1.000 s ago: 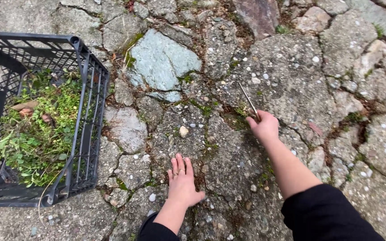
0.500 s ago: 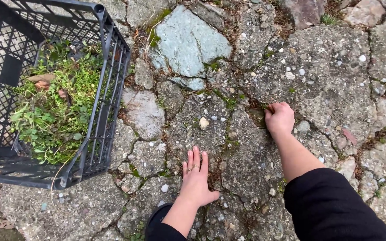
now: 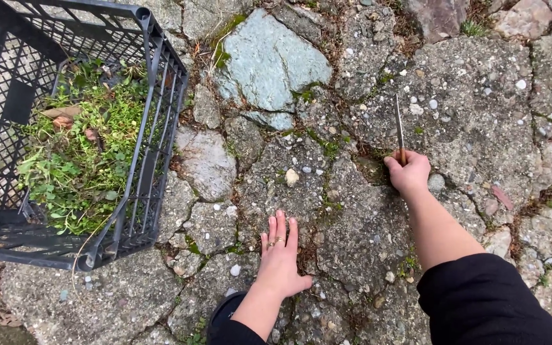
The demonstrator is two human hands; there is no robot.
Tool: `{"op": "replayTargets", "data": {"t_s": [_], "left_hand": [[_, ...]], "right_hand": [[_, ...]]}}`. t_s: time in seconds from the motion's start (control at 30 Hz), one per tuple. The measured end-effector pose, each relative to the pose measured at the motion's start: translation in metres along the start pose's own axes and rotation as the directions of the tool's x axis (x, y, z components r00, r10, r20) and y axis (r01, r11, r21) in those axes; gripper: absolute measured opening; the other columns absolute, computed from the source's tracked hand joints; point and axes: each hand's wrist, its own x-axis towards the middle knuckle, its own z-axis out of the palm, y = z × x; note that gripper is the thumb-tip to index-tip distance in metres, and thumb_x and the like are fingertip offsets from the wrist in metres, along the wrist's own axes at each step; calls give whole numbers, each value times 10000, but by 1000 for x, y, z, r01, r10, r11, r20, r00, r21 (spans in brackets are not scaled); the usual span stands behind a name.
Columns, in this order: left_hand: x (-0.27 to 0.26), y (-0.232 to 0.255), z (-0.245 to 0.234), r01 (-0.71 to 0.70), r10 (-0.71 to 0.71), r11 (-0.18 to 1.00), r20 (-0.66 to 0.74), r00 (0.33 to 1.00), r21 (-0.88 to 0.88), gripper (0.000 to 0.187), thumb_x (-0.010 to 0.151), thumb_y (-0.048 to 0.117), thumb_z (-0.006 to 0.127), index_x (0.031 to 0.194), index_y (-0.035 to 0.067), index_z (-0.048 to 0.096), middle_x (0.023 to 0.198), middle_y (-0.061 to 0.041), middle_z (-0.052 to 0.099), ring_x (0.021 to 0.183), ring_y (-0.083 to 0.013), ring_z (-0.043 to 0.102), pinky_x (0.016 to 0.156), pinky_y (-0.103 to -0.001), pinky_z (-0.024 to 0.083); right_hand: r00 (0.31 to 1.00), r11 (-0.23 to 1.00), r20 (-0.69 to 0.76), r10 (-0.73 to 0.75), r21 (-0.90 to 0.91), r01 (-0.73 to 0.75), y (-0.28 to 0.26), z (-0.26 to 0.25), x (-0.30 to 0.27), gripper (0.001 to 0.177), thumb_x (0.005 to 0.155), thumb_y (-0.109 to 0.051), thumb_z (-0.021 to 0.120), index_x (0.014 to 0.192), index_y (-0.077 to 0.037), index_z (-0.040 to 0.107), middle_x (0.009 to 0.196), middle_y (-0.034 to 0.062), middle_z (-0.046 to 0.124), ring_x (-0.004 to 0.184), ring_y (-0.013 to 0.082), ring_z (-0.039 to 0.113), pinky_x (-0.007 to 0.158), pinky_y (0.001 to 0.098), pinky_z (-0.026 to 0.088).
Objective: The person removes weeds and small plants from cracks in concrete and between stones by hand and using a knife, placing the debris into a black plastic crate.
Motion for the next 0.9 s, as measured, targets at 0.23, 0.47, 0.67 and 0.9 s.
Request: {"op": "replayTargets", "data": {"t_s": [0.23, 0.47, 0.67, 0.9], "left_hand": [[6, -4, 5, -19, 20, 1000, -31, 999, 16, 1266, 869, 300, 819, 1626, 98, -176, 1656, -181, -367, 1547, -334, -305, 1264, -483, -125], [-6, 8, -8, 28, -29, 999, 29, 999, 23, 1256, 887, 276, 806, 1621, 93, -196, 1647, -188, -385, 1549, -325, -304, 1272, -470, -124], [-8, 11, -10, 42, -42, 999, 39, 998, 25, 1258, 890, 282, 803, 1621, 100, -205, 1647, -183, -387, 1548, -315, -308, 1273, -466, -129], [-4, 4, -3, 15, -16, 1000, 16, 1000, 16, 1280, 883, 293, 828, 1619, 92, -200, 1643, -185, -391, 1547, -324, -308, 1271, -472, -124]], "right_hand": [[994, 948, 57, 95, 301, -108, -18, -20, -16, 22, 984, -116, 700, 994, -106, 682, 839, 21, 609, 683, 120, 491, 619, 260, 434], [996, 998, 77, 35, 42, -38, -20, -39, -15, 62, 974, -106, 717, 1011, -59, 703, 988, 95, 699, 859, 215, 646, 826, 349, 580], [980, 972, 196, -33, -221, 77, -14, -16, -26, 121, 947, -136, 752, 1049, -95, 703, 928, 103, 697, 730, 210, 611, 671, 358, 558], [987, 919, 124, -106, -367, 144, -9, -5, -27, 99, 963, -166, 723, 973, -74, 761, 1108, 95, 671, 874, 267, 651, 794, 438, 582]]}}
